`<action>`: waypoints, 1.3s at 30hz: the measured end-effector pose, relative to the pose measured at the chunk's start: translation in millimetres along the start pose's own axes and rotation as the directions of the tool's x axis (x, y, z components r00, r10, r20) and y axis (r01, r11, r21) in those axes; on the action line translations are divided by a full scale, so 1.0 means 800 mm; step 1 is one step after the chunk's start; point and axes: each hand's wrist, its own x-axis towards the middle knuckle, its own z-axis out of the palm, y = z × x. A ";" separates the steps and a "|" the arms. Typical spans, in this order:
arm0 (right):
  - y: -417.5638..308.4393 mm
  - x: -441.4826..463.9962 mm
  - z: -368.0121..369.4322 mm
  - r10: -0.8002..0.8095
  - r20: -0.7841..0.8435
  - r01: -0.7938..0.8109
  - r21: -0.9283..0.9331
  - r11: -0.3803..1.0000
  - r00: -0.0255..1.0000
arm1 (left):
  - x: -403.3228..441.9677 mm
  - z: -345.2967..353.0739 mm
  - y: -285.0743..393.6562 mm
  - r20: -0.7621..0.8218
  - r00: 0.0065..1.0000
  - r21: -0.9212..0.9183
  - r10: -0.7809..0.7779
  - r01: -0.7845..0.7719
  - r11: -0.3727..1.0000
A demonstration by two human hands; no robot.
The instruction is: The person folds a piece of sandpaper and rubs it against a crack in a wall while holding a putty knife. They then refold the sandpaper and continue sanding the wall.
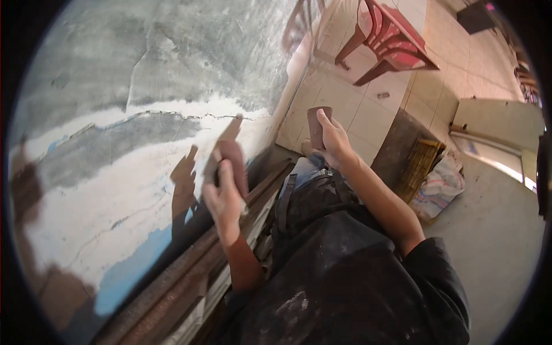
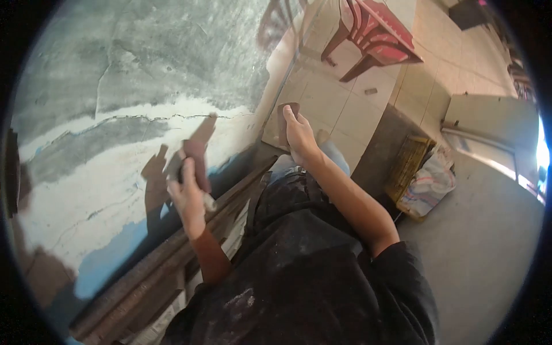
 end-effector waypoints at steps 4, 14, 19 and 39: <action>0.045 0.026 0.022 0.307 0.044 -0.308 0.243 0.920 0.951 | 0.021 -0.074 0.018 0.122 0.992 0.076 0.045 -0.054 0.996; 0.130 0.116 0.134 -0.019 0.001 0.019 0.051 0.999 1.000 | 0.060 -0.117 0.055 0.420 0.907 0.302 -0.016 -0.123 0.945; 0.153 0.126 0.185 -0.394 -0.029 0.379 -0.210 0.901 0.919 | 0.077 -0.098 0.040 0.573 0.819 0.285 -0.017 -0.179 0.942; 0.174 0.133 0.172 -0.253 0.035 0.256 -0.091 0.963 0.967 | 0.088 -0.182 0.021 0.601 0.786 0.511 -0.143 -0.241 0.825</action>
